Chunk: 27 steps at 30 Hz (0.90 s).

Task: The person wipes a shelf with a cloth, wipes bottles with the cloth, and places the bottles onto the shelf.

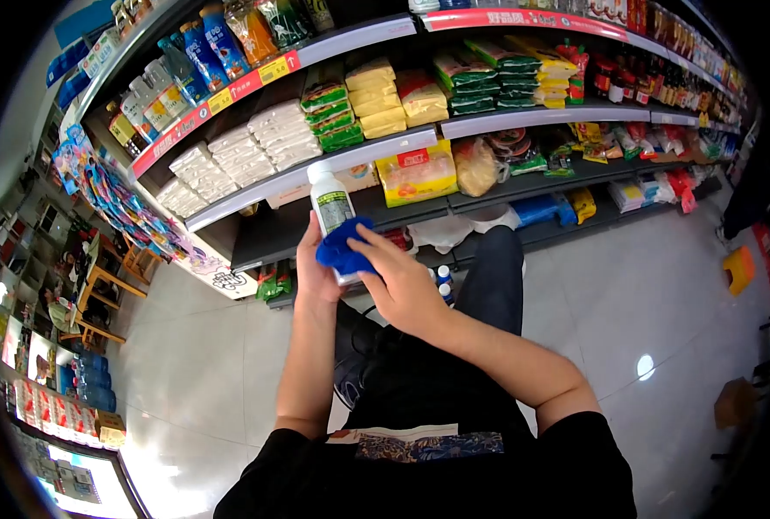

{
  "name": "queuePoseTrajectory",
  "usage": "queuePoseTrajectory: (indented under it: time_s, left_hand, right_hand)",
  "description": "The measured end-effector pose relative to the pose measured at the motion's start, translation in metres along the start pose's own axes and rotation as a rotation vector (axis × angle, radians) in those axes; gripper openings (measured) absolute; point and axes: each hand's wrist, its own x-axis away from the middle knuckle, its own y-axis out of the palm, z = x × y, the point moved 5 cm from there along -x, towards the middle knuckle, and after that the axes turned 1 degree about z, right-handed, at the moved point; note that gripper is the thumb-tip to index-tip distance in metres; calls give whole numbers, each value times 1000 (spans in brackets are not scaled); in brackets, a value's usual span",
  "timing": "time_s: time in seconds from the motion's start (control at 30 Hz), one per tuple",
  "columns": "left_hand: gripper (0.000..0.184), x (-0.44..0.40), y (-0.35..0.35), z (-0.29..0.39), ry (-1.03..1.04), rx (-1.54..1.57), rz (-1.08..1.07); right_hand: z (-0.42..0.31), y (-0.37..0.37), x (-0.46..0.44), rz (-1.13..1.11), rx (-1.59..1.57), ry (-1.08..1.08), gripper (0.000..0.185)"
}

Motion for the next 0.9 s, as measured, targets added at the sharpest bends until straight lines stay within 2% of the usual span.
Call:
queuePoseTrajectory:
  time_s: [0.07,0.17,0.2,0.23,0.27,0.33,0.37,0.4,0.47,0.6,0.67,0.73,0.9]
  left_hand:
    - [47,-8,-17,6,36,-12,-33]
    - [47,1,-1,11,40,12,29]
    - [47,5,5,12,46,9,65]
    - [49,6,8,13,7,-13,-60]
    - [50,6,5,7,15,-39,55]
    - [49,11,22,-1,-14,-84,20]
    - [46,10,20,-5,-17,-90,-46]
    - [43,6,14,-11,8,-125,-39]
    - [42,14,29,-15,23,-116,23]
    - [41,8,14,-9,76,-156,171]
    - [44,1,-1,-9,60,-77,75]
    - [47,-2,0,-4,-74,80,-88]
    - [49,-5,-7,8,-45,-3,9]
  right_hand:
    - [-3,-2,10,-31,-1,-4,36]
    - [18,-11,14,-56,-273,379,34]
    - [19,-18,10,37,-377,436,32]
    - [11,-27,0,79,-398,483,31]
    - [8,-36,-11,122,-418,532,30]
    - [7,-46,-40,211,-284,224,31]
    - [2,-46,-59,254,-131,-65,31]
    - [2,-40,-70,187,-35,-108,32]
    - [11,-15,-75,-10,99,-108,37]
    - [9,5,-54,-4,209,-170,38]
    - [3,12,-36,-67,242,-234,36]
    - [-7,13,-19,-109,223,-208,35]
    - [-17,12,7,-161,210,-199,38]
